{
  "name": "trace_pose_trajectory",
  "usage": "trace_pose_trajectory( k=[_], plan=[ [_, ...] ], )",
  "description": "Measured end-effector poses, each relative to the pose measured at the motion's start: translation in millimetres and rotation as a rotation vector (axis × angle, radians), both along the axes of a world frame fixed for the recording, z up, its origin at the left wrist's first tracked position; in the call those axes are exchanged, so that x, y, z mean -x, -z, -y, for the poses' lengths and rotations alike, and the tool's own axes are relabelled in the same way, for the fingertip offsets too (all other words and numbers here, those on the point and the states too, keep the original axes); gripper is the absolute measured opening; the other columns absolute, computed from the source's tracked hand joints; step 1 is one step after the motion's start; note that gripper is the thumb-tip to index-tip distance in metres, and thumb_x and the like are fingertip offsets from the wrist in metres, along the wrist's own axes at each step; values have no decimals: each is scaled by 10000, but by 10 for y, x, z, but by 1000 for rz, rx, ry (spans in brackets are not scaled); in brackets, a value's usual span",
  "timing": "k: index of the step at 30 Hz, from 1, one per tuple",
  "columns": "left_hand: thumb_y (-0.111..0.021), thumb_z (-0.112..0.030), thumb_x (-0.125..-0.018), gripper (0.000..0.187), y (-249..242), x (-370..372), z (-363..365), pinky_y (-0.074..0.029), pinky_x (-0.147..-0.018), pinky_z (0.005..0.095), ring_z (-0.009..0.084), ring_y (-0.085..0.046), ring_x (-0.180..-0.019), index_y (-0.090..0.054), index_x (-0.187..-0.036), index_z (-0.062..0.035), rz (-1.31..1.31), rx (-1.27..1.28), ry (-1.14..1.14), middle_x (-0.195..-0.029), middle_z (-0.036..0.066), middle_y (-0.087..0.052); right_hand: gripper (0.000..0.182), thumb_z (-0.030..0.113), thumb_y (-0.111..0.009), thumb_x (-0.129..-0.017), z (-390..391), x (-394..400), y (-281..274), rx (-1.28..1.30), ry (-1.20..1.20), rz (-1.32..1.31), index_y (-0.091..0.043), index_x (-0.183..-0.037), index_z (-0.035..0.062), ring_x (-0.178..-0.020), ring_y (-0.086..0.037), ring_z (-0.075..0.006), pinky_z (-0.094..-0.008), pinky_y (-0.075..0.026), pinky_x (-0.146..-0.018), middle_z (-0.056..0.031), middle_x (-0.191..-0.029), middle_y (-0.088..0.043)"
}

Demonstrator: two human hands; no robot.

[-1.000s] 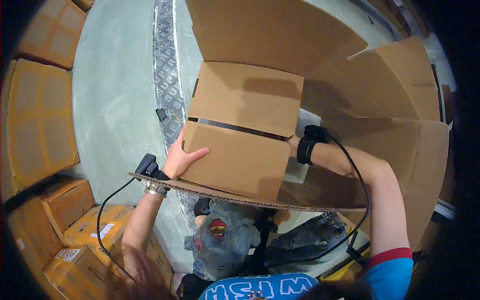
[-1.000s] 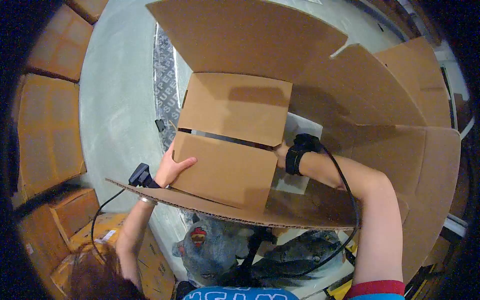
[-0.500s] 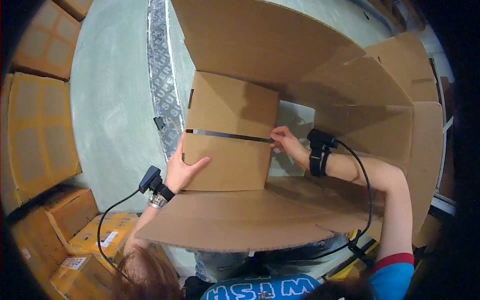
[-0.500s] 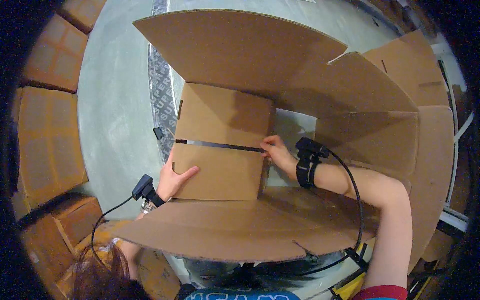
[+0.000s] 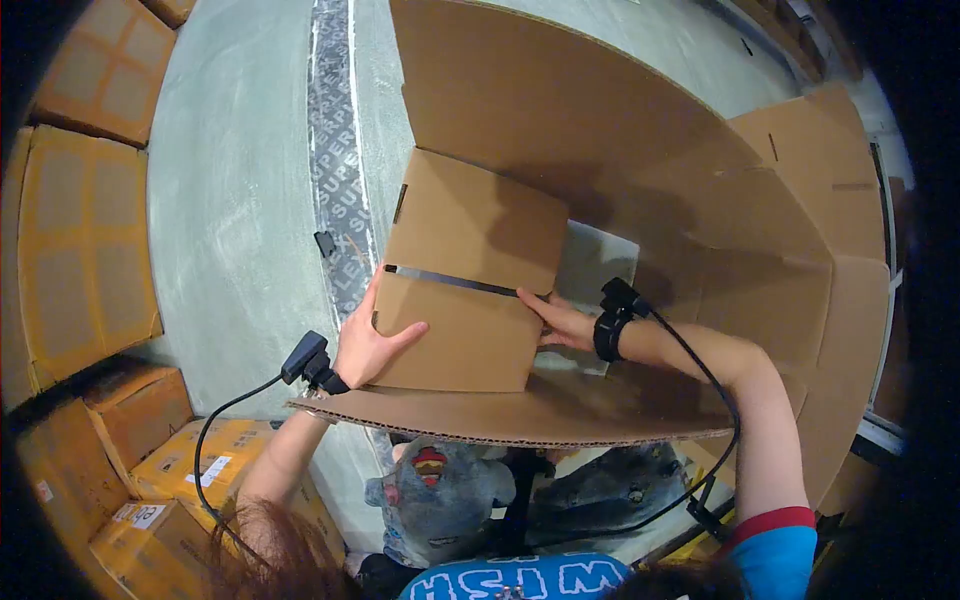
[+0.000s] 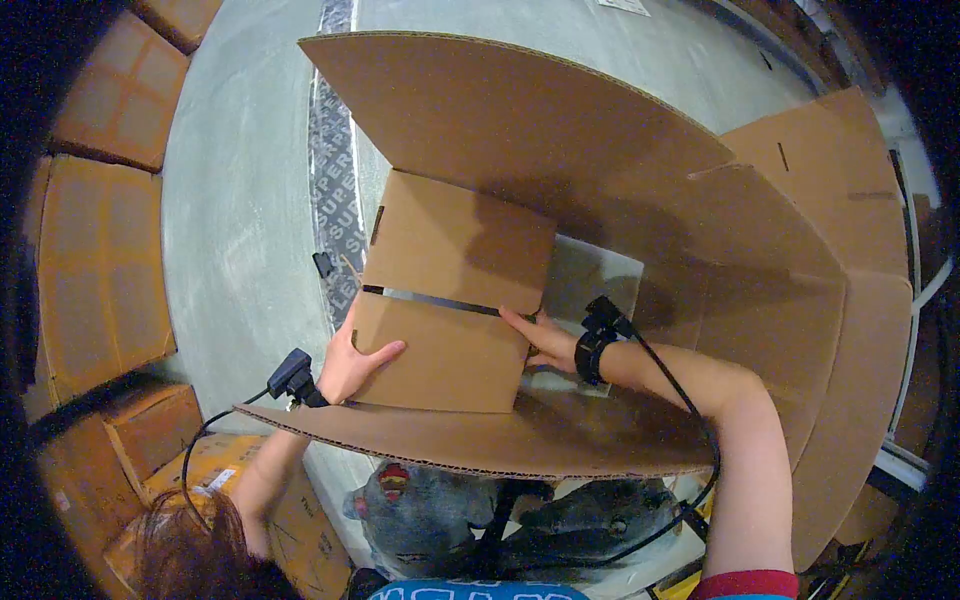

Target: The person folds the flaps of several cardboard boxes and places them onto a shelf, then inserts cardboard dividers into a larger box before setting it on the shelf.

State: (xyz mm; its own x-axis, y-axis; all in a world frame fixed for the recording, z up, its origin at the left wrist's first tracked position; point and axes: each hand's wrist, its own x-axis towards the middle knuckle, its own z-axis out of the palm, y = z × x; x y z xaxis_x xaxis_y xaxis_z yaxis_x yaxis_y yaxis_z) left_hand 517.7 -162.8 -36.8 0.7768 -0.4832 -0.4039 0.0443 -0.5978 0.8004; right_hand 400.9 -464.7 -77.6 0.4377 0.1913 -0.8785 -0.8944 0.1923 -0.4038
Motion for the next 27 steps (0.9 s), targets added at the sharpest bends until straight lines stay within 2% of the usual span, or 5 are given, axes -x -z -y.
trace_pose_trajectory(
  k=[8,18,21,24,27],
  plan=[
    [-630,-327,-860,762,43,-113,-82,-388,-1010,370,314,-478,-1238,-228,-1460,-86,161,67,131,-1326,202,-491,1026,675,-586,-777,-9,39,129,44,-7,12,-89,-1468,104,-1390,-229,-272,-572,-313,-1039,-95,-1504,-222],
    [-582,-334,-888,687,-46,-137,35,-355,-1028,385,357,-451,-1241,-281,-1412,-6,38,94,114,-1370,236,-415,617,575,-583,-850,128,141,-96,205,-35,90,-603,-1098,11,-992,-613,-141,-294,-479,-870,-62,-1068,-648],
    [-602,-333,-872,675,-1,-98,45,-348,-1031,386,344,-460,-1225,-316,-1403,-30,289,40,85,-1329,209,-459,572,574,-575,-858,114,157,-264,302,-65,137,-643,-1000,24,-814,-598,-109,-266,-469,-728,-40,-924,-659],
    [-596,-274,-878,578,-155,-124,105,-327,-1050,389,321,-430,-1239,-383,-1369,-54,910,-40,134,-1305,153,-473,581,599,-577,-842,102,181,-431,321,-37,184,-661,-926,31,-678,-548,-83,-232,-426,-597,-21,-820,-646],
    [-604,-241,-860,494,-361,-315,234,-367,-1014,402,318,-476,-1167,-468,-1298,-56,1055,-25,861,-1228,134,-512,636,632,-606,-797,167,185,-421,364,-92,166,-661,-961,20,-687,-587,-113,-249,-464,-604,-31,-856,-658]
  ],
)
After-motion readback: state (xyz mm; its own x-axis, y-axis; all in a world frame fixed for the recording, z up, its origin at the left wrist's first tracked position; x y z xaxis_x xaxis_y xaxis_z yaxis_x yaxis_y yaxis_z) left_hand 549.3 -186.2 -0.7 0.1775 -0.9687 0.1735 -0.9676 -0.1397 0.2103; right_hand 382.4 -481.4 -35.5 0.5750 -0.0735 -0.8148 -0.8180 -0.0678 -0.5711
